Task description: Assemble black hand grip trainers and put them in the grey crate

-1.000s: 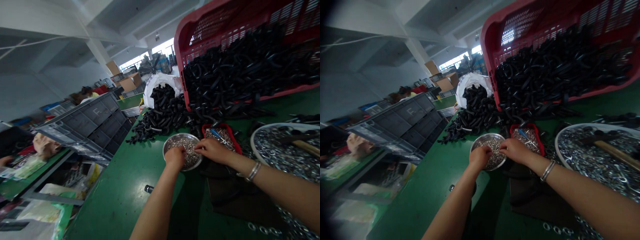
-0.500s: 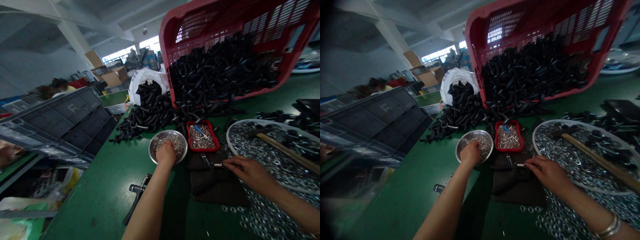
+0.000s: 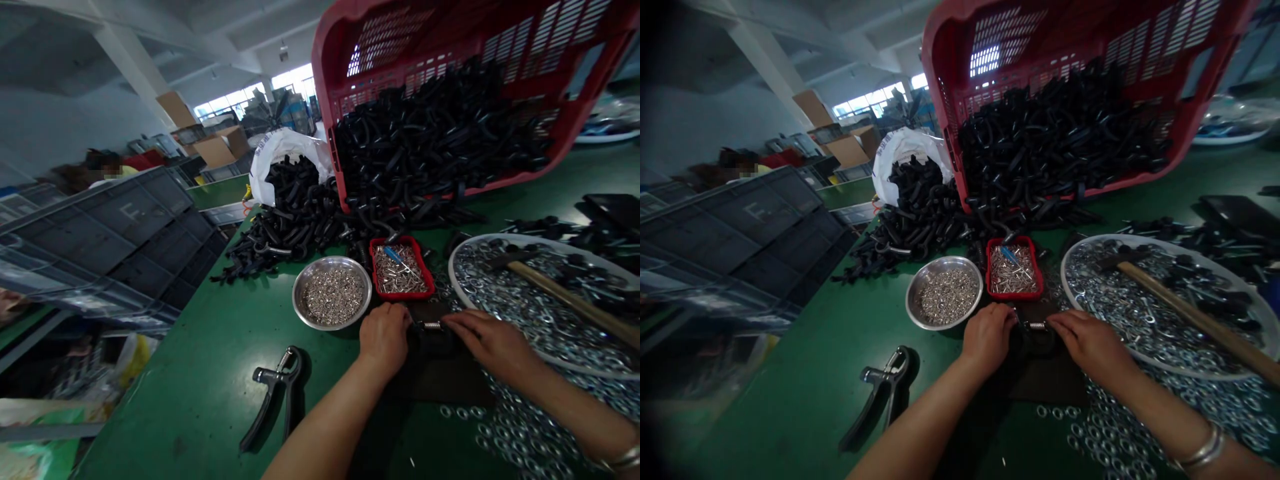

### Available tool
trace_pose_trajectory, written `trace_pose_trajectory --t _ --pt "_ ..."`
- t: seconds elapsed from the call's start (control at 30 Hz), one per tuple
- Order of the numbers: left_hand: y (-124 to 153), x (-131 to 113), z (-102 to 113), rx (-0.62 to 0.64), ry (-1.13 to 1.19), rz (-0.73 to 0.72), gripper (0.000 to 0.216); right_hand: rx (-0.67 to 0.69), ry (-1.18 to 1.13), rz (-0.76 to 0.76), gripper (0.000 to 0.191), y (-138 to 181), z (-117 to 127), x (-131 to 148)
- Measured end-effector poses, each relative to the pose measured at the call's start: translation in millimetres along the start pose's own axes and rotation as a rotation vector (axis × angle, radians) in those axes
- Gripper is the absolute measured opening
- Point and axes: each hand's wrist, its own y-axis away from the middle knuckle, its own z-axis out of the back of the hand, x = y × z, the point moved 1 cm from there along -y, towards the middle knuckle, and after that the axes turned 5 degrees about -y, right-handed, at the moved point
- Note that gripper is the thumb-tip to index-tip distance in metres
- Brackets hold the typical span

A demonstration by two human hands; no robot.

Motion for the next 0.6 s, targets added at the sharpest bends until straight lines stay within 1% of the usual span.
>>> trace_pose_trajectory --t 0.17,0.4,0.5,0.6 --pt "2.2 0.5 -2.9 -0.008 -0.006 0.025 0.016 0.034 -0.002 0.028 0.033 -1.5 1.6 -0.3" --pt "2.6 -1.0 -2.1 -0.019 0.007 0.054 0.017 0.023 -0.138 -0.131 0.029 -1.9 3.6 -5.1" --pt "2.0 -0.7 -3.6 -0.020 0.013 0.057 0.015 0.023 -0.129 -0.107 0.030 -1.5 2.9 -7.6" --pt "2.3 -0.4 -5.3 -0.035 0.017 0.056 0.014 0.007 -0.068 -0.057 0.031 0.0 1.1 -9.0"
